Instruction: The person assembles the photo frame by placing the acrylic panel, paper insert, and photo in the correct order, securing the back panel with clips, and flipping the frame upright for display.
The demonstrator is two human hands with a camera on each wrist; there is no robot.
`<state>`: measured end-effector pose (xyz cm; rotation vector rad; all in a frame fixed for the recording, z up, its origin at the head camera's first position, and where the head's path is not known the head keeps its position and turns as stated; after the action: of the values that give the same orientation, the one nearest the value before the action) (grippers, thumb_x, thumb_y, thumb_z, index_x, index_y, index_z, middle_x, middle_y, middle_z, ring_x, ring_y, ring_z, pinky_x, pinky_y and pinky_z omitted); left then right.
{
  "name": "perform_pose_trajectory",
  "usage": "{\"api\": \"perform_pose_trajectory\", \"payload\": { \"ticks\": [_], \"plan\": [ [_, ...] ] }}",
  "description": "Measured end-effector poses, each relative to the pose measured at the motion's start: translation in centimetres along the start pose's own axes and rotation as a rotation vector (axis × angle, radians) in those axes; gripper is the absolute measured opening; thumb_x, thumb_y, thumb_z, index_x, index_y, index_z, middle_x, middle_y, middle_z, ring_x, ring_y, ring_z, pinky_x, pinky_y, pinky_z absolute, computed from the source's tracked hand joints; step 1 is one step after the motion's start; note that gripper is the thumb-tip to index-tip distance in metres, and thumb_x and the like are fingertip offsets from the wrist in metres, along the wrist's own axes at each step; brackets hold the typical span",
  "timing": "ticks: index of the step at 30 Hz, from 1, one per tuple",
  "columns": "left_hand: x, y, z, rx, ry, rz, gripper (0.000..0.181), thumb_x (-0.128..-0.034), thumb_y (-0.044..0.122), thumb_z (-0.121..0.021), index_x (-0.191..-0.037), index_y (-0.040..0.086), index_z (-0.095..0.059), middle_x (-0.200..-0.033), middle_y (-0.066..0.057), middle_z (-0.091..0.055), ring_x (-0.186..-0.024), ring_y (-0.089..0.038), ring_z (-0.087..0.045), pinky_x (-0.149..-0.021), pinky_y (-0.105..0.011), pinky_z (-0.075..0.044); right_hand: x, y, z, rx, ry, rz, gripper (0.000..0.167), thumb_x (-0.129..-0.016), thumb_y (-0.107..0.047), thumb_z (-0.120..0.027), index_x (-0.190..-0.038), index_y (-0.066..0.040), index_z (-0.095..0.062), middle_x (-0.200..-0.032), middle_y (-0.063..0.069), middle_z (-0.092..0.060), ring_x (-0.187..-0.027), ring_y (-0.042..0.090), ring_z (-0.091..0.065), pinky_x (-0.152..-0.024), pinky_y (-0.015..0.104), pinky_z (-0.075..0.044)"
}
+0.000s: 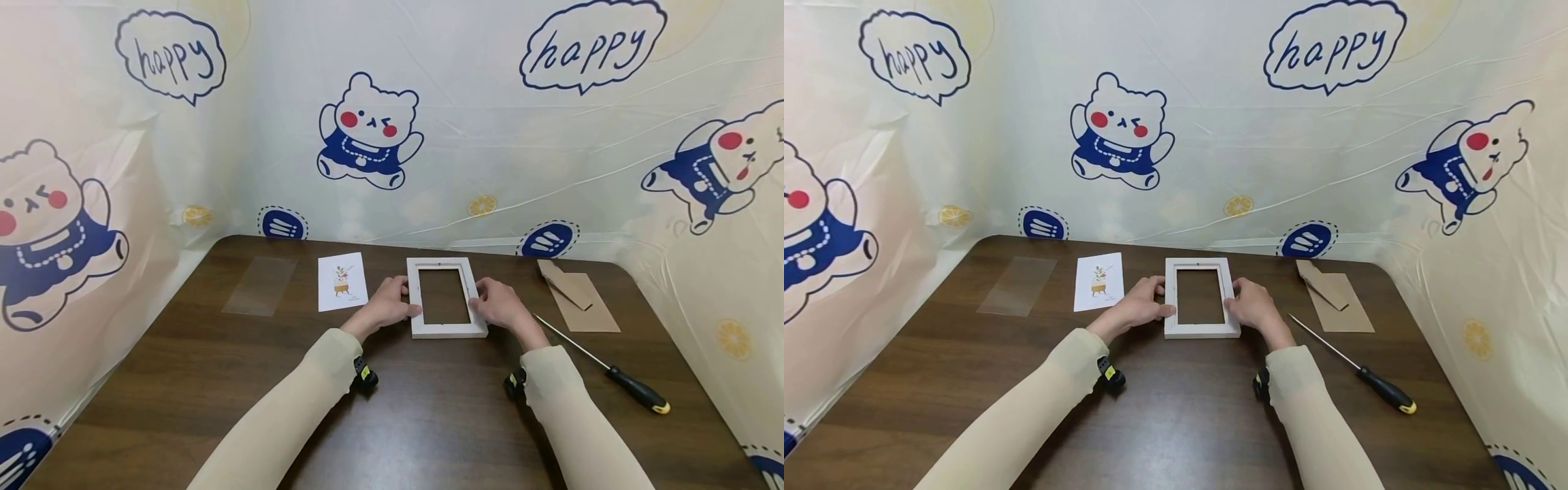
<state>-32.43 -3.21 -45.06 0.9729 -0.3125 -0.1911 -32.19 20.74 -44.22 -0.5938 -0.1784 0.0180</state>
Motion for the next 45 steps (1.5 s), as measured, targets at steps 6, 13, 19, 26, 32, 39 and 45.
{"api": "perform_pose_trajectory", "payload": {
  "ticks": [6,13,19,26,32,39,45],
  "plan": [
    [0.0,-0.3,0.1,-0.01,-0.008,0.0,0.077,-0.0959,0.017,-0.079,-0.16,0.0,-0.04,-0.136,-0.016,-0.05,-0.117,-0.028,-0.053,-0.1,-0.041,-0.052,0.5,0.1,-0.1,-0.021,-0.023,-0.007,0.05,-0.104,-0.022,-0.065,-0.144,0.007,-0.053,-0.107,0.019,-0.064,-0.086,0.027,-0.064,-0.071,0.035,-0.055],
    [0.2,-0.3,0.2,-0.034,-0.02,-0.02,0.075,-0.0963,0.018,-0.078,-0.16,0.001,-0.041,-0.136,-0.015,-0.052,-0.119,-0.029,-0.052,-0.104,-0.043,-0.046,1.1,-0.1,-0.2,-0.041,-0.032,0.01,0.052,-0.103,-0.02,-0.067,-0.144,0.009,-0.053,-0.106,0.02,-0.065,-0.084,0.026,-0.068,-0.071,0.036,-0.06],
    [0.6,-0.1,0.3,-0.039,-0.032,-0.038,0.074,-0.0962,0.018,-0.078,-0.159,0.001,-0.043,-0.135,-0.015,-0.052,-0.118,-0.028,-0.052,-0.103,-0.043,-0.047,1.5,-0.2,-0.3,-0.08,-0.064,0.016,0.056,-0.103,-0.015,-0.068,-0.147,0.012,-0.047,-0.106,0.023,-0.065,-0.078,0.025,-0.074,-0.069,0.038,-0.063],
    [1.0,-0.1,0.4,-0.061,-0.05,-0.034,0.076,-0.0965,0.019,-0.078,-0.161,0.002,-0.041,-0.137,-0.015,-0.053,-0.122,-0.03,-0.051,-0.11,-0.045,-0.044,2.0,-0.2,-0.6,-0.114,-0.101,-0.013,0.061,-0.103,-0.016,-0.069,-0.153,0.009,-0.043,-0.108,0.022,-0.064,-0.077,0.023,-0.074,-0.069,0.037,-0.064],
    [1.2,-0.3,0.3,-0.073,-0.064,-0.034,0.077,-0.0964,0.019,-0.079,-0.161,0.002,-0.04,-0.137,-0.015,-0.052,-0.121,-0.029,-0.051,-0.108,-0.046,-0.044,2.7,-0.3,-0.8,-0.128,-0.119,-0.023,0.064,-0.103,-0.016,-0.07,-0.154,0.009,-0.041,-0.107,0.022,-0.065,-0.075,0.023,-0.074,-0.07,0.039,-0.064],
    [1.7,0.1,0.4,-0.091,-0.066,-0.051,0.076,-0.095,0.019,-0.08,-0.159,0.001,-0.043,-0.135,-0.015,-0.053,-0.12,-0.029,-0.052,-0.108,-0.045,-0.044,3.3,-0.5,-0.7,-0.164,-0.138,-0.019,0.066,-0.103,-0.014,-0.07,-0.155,0.01,-0.037,-0.105,0.022,-0.064,-0.074,0.024,-0.075,-0.069,0.04,-0.064],
    [2.1,0.1,0.4,-0.104,-0.064,-0.053,0.078,-0.0922,0.017,-0.082,-0.158,0.0,-0.044,-0.133,-0.014,-0.055,-0.121,-0.028,-0.052,-0.11,-0.045,-0.043,4.0,-0.6,-0.9,-0.203,-0.164,-0.006,0.069,-0.103,-0.01,-0.07,-0.157,0.011,-0.033,-0.103,0.022,-0.066,-0.075,0.025,-0.075,-0.068,0.04,-0.064]
  ]
}}
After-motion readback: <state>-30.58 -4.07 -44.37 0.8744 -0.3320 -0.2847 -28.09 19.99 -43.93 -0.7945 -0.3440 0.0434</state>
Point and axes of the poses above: each hand's wrist, its own x-axis away from the middle knuckle, its own z-axis out of the back of the hand, y = z × x, the point moved 6 cm from there along -x, towards the middle knuckle
